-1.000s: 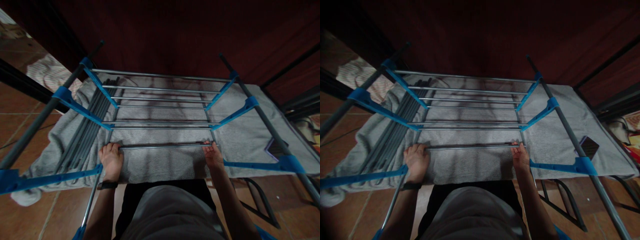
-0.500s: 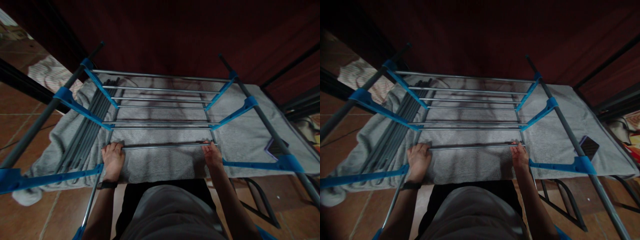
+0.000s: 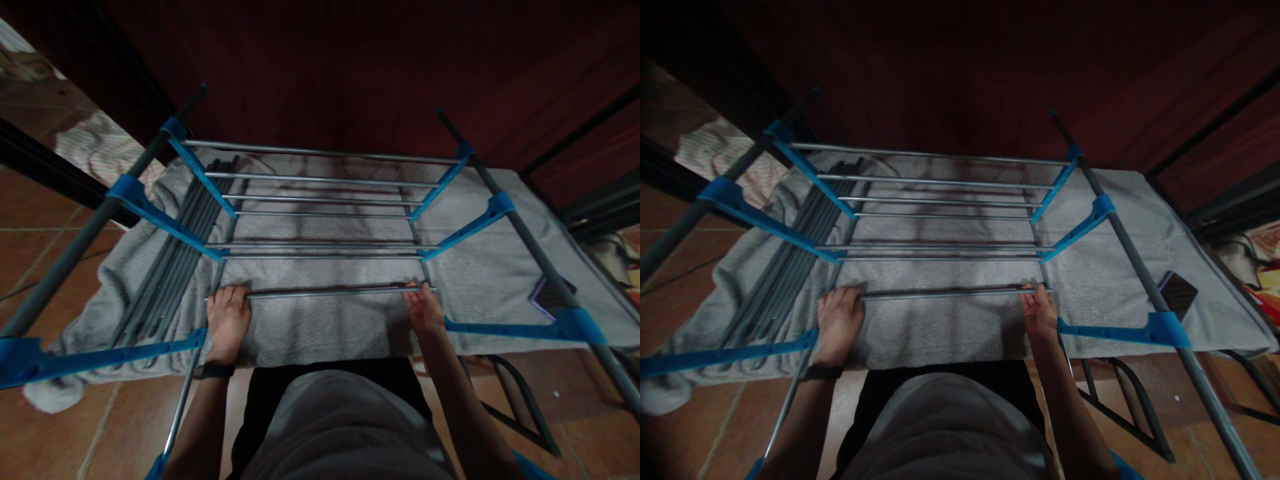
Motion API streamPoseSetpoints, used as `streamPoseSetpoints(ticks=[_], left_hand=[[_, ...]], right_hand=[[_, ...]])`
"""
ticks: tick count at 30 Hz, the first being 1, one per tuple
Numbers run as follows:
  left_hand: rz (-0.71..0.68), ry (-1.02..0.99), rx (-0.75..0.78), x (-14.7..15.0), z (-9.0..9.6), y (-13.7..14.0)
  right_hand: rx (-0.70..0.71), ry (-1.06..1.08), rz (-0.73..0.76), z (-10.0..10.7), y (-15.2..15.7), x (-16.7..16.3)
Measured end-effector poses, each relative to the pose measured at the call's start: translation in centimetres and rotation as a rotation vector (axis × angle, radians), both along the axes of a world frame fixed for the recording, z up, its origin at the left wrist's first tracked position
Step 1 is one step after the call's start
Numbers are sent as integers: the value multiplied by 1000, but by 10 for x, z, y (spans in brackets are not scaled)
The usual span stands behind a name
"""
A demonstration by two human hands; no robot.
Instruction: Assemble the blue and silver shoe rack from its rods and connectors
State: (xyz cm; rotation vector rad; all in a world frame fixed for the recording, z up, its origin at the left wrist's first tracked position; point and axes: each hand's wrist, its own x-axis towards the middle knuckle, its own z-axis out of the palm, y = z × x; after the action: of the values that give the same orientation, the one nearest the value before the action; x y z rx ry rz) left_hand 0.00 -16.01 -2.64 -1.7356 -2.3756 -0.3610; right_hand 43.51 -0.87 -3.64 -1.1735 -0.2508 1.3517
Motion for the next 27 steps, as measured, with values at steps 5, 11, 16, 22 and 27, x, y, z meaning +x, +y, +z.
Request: streamPoseSetpoints(ticks=[5, 11, 16, 22, 27], left_hand=[[-36, -32, 8, 2, 4, 0], [-63, -43, -3, 2, 6, 0], [-84, -35, -13, 3, 6, -1], [-71, -42, -39, 5, 8, -1], [-72, -33, -26, 6, 8, -2]], right_hand=[[5, -16, 4, -3, 0, 2], [5, 11, 18, -6, 0, 4], [62, 2, 7, -7, -2, 1], [54, -6, -14, -6, -3, -1], [46, 8, -4, -2, -3, -1]])
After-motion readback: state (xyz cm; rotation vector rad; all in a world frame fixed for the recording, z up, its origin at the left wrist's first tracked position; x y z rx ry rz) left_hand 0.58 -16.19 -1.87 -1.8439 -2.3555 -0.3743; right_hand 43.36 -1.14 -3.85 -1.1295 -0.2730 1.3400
